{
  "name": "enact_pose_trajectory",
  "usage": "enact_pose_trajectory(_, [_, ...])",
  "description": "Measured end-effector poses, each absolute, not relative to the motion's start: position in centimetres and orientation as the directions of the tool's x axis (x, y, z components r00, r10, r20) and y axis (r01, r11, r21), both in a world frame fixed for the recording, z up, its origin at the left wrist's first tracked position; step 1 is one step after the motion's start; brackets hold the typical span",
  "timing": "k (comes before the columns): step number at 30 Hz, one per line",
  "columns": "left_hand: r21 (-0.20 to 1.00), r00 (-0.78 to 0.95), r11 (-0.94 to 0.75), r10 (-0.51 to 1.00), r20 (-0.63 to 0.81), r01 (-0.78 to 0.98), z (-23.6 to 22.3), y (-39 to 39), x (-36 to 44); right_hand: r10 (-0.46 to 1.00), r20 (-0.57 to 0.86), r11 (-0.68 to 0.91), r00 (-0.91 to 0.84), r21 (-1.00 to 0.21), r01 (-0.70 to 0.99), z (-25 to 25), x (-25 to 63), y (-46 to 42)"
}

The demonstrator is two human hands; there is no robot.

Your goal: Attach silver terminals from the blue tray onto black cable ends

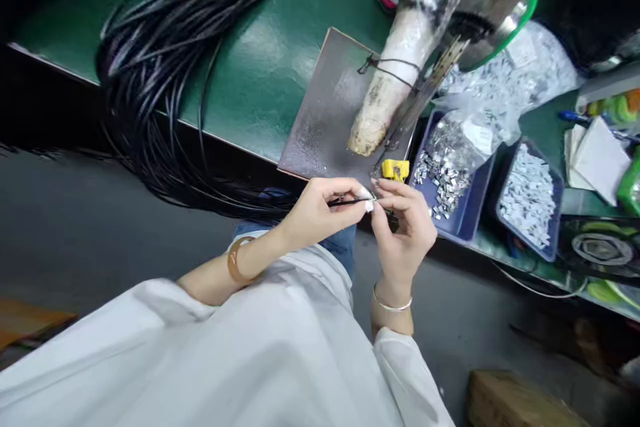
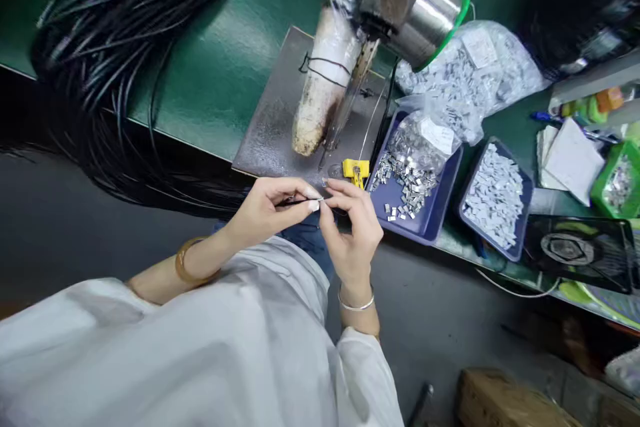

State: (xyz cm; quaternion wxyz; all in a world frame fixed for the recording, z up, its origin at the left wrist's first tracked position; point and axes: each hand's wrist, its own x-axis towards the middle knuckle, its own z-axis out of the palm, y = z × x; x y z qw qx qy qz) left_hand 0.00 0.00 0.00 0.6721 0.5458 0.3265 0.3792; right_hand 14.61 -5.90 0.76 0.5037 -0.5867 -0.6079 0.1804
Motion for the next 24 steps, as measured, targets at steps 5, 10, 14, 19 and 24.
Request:
enact_pose_trajectory(5, [0.96,0.485,0.208,0.87,-0.095,-0.185,-0.2,0.2,0.2,0.837,0.432,0.259,0.335,-0.853,0.453,0.6,15.0,-5.7])
enact_pose_trajectory(10, [0.957,0.511,0.207,0.856,-0.078,-0.202,-0.2,0.5,0.1,0.865,0.471,0.309,0.172,-0.771,0.557,1.0,15.4,-5.6])
enact_pose_trajectory(14, [0.975,0.521,0.15,0.853,-0.043,-0.166,-0.3,0.5,-0.1,0.884,0.457,0.312,0.095,-0.731,0.607,1.3,15.7,-5.5])
enact_pose_trajectory(19, [0.991,0.519,0.075,0.855,-0.007,-0.112,-0.3,0.3,-0.1,0.941,0.323,0.216,0.102,-0.806,0.551,1.3,15.9,-5.7])
enact_pose_trajectory(24, [0.991,0.5,0.092,0.866,-0.031,-0.099,0.0,0.2,0.0,0.91,0.356,0.204,0.214,-0.832,0.517,1.0,15.6,-5.8])
